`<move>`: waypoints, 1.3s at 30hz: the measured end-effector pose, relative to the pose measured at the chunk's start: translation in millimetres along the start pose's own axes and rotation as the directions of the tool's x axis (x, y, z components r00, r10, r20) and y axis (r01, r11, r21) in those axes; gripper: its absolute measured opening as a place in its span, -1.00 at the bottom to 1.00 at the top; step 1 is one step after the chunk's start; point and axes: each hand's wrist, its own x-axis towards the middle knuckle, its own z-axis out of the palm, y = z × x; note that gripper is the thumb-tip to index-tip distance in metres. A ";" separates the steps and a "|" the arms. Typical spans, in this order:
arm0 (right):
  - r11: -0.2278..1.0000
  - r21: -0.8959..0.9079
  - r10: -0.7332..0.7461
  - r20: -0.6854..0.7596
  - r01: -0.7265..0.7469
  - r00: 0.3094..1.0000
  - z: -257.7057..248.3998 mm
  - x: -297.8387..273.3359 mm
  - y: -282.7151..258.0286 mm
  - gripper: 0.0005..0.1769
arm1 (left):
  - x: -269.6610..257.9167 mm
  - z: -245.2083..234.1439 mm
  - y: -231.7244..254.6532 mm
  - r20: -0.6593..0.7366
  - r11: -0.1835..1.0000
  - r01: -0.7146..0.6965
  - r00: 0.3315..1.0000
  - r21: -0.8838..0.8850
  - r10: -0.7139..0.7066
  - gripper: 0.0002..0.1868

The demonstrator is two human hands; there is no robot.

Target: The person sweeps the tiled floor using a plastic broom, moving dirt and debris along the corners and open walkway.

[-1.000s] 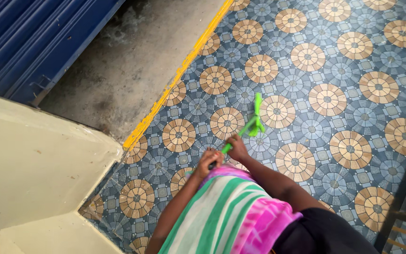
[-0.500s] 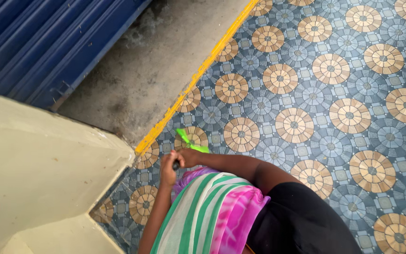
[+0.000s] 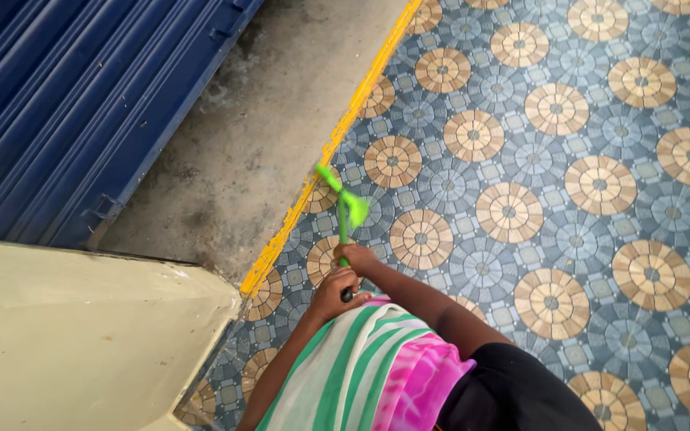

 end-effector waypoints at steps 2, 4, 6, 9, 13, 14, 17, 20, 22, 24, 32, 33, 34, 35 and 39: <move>0.979 -0.202 0.017 -0.021 -0.021 1.000 7.9 -6.0 -0.5 -0.75 | -25.0 1.4 -9.4 0.079 0.998 0.000 0.997 -0.066 0.006 -0.59; 0.968 -0.224 0.114 -0.007 -0.112 0.993 5.2 -1.1 3.3 -0.72 | -25.4 -9.8 -34.7 0.058 0.977 -0.083 0.994 -0.197 0.097 -0.67; 0.939 -0.235 0.258 -0.006 -0.253 0.966 3.6 -6.6 4.9 -0.68 | -26.2 -16.3 -54.0 0.079 0.953 -0.090 0.990 -0.290 0.117 -0.75; 0.902 -0.221 0.357 -0.102 -0.371 0.928 12.0 -30.9 -3.4 -0.64 | -32.2 -25.0 -72.7 0.150 0.916 -0.089 0.976 -0.391 0.159 -0.83; 0.826 -0.102 0.537 -0.156 -0.554 0.829 46.6 -83.4 -22.8 -0.58 | -46.1 -28.8 -90.8 0.362 0.861 0.021 0.912 -0.508 0.191 -0.85; 0.792 -0.061 0.594 -0.157 -0.608 0.789 56.2 -94.0 -30.8 -0.55 | -49.0 -28.8 -95.5 0.391 0.842 0.017 0.890 -0.539 0.233 -0.86; 0.790 0.025 0.588 -0.310 -0.612 0.747 81.3 -125.1 -57.1 -0.50 | -54.5 -16.9 -102.7 0.456 0.782 0.021 0.821 -0.623 0.342 -0.88; 0.650 0.220 0.753 -0.315 -0.727 0.577 108.1 -156.1 -81.9 -0.66 | -64.6 -4.0 -98.4 0.536 0.763 0.056 0.745 -0.644 0.398 -0.90; 0.627 0.285 0.768 -0.382 -0.725 0.514 123.9 -175.2 -97.7 -0.69 | -70.2 3.3 -86.6 0.599 0.778 0.063 0.677 -0.626 0.428 -0.90; 0.650 0.309 0.744 -0.446 -0.694 0.498 135.7 -186.4 -109.5 -0.69 | -74.4 2.0 -76.1 0.576 0.766 0.010 0.665 -0.643 0.476 -0.90; 0.870 0.181 0.485 -0.478 -0.458 0.732 133.6 -145.0 -110.0 -0.53 | -91.8 -58.5 -52.7 0.432 0.870 -0.044 0.855 -0.491 0.287 -0.82; 0.894 0.175 0.445 -0.461 -0.413 0.768 128.2 -135.7 -108.1 -0.55 | -93.1 -66.4 -48.6 0.399 0.891 -0.073 0.875 -0.449 0.273 -0.81; 0.915 0.171 0.403 -0.443 -0.366 0.801 121.2 -126.3 -109.1 -0.57 | -93.7 -74.6 -43.8 0.365 0.909 -0.100 0.894 -0.404 0.261 -0.79; 0.934 0.166 0.358 -0.422 -0.318 0.833 113.1 -115.6 -108.5 -0.59 | -91.5 -81.5 -39.0 0.312 0.918 -0.118 0.917 -0.378 0.247 -0.79; 0.978 0.164 0.172 -0.302 -0.127 0.938 88.6 -53.2 -96.0 -0.66 | -84.9 -104.0 -22.3 0.059 0.959 -0.135 0.986 -0.251 0.154 -0.78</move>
